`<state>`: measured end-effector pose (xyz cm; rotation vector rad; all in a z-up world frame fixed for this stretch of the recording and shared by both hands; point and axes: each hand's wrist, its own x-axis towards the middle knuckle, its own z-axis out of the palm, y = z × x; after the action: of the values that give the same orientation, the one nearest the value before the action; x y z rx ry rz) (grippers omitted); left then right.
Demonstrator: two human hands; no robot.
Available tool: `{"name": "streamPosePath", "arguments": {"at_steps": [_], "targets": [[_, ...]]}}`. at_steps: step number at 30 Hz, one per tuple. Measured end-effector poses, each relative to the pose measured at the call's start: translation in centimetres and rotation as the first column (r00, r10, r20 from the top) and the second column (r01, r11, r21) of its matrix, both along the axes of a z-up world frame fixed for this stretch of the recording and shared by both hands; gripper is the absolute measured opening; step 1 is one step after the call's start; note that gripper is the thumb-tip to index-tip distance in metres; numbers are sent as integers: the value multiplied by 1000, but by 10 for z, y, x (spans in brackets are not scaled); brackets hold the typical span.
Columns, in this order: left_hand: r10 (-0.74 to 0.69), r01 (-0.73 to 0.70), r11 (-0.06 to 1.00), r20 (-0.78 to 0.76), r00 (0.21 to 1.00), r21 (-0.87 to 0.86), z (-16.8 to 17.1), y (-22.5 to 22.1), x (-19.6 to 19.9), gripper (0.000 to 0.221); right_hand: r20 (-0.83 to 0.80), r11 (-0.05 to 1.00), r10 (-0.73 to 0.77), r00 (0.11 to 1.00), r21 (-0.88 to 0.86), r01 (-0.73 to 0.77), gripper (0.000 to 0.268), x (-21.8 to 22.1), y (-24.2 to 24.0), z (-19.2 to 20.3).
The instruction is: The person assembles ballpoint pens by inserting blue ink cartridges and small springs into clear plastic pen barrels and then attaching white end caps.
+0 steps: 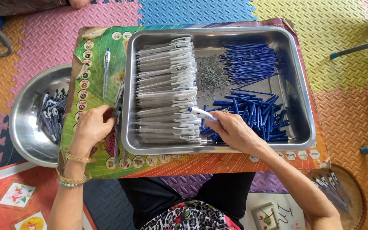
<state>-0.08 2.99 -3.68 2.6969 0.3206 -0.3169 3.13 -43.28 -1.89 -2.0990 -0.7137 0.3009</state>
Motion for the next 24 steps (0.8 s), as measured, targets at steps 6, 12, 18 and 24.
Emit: {"name": "streamPosePath", "arguments": {"at_steps": [6,12,18,24], "targets": [[253,-39,842,330,910,-538,104,-23,-38,29,-103,964,-127,987,220,147,31,-1,2,26],[-51,133,477,124,991,-869,101,-144,-39,35,-251,858,-60,966,482,179,45,-7,33,50],[-300,113,199,49,953,-973,64,-203,-26,40,-191,864,-53,980,484,141,39,-3,34,69],[-166,28,12,26,986,-1000,51,-225,-26,41,-225,877,-243,944,366,313,43,-5,25,41]]}}
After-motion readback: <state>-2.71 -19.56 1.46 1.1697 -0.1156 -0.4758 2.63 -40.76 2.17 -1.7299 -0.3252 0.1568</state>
